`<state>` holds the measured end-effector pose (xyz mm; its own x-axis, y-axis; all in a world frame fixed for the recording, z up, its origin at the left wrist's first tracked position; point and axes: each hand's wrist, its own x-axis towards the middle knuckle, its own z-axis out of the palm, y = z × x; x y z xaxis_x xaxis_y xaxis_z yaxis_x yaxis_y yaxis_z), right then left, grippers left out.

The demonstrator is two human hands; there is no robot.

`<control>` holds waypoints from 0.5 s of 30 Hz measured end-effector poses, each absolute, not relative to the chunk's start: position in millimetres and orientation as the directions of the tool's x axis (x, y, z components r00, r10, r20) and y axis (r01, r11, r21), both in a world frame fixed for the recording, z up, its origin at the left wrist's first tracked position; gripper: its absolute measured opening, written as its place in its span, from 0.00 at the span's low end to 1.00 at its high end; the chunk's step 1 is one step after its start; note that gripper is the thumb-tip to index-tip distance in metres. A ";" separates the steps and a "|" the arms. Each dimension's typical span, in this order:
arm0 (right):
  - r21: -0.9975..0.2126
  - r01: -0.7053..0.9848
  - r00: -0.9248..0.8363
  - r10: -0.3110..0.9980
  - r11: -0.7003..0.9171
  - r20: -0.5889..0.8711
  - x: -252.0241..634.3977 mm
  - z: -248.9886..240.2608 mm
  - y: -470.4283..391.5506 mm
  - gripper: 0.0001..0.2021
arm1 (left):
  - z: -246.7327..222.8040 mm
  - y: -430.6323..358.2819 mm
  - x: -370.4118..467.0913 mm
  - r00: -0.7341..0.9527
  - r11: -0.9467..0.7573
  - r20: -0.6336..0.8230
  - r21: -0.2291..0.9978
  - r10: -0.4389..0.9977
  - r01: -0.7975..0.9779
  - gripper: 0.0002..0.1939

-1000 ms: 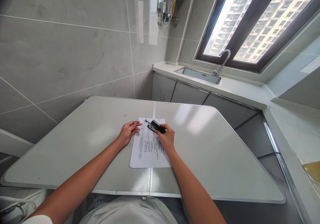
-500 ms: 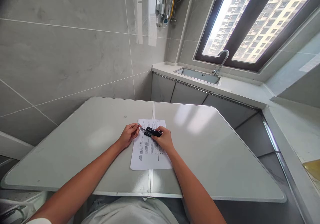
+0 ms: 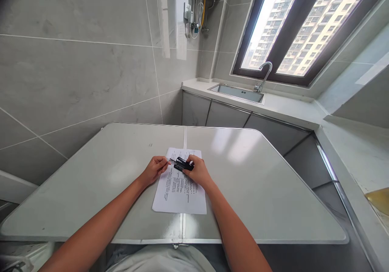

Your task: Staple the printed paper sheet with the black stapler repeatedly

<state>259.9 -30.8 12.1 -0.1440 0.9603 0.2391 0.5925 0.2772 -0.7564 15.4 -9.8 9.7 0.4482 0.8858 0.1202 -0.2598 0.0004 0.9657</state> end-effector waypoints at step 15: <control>-0.608 0.641 -0.250 0.876 0.469 0.412 260.4 19.5 -36.3 0.24 | 5.4 -9.2 16.9 0.467 -0.034 0.148 0.970 0.872 -0.243 0.21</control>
